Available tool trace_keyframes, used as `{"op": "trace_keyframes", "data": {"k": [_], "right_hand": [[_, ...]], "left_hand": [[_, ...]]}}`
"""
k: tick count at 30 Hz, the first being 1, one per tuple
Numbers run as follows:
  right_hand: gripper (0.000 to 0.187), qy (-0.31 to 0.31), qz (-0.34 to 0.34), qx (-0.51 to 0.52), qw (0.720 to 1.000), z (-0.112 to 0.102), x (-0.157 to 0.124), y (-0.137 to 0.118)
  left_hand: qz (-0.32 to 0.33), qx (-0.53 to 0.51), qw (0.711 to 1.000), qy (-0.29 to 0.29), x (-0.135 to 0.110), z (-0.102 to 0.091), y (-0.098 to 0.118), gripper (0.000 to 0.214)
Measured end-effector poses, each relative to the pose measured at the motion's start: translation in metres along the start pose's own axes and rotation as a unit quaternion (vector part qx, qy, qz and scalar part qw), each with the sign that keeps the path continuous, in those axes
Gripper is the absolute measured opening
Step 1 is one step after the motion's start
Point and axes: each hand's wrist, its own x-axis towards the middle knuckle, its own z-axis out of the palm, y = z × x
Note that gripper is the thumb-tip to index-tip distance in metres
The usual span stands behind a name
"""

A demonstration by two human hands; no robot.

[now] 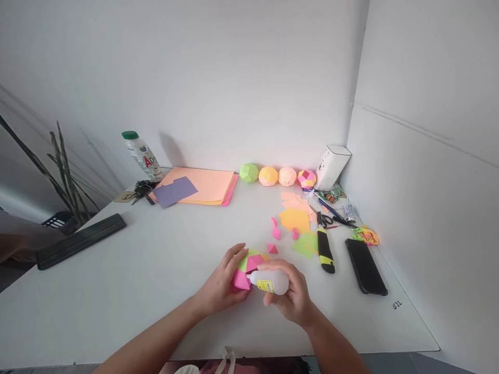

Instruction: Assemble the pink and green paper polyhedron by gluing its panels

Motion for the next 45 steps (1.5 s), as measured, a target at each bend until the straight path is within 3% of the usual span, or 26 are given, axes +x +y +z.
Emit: {"op": "trace_keyframes", "data": {"k": [11, 45], "right_hand": [[0.044, -0.025, 0.019, 0.017, 0.999, -0.003, -0.0004, -0.0013], [0.043, 0.007, 0.044, 0.011, 0.999, 0.0, 0.0007, -0.0033]], "left_hand": [[-0.005, -0.002, 1.0, -0.008, -0.0003, 0.0005, -0.0026, 0.093], [0.001, 0.002, 1.0, -0.015, 0.0, -0.0023, 0.0003, 0.095]]}}
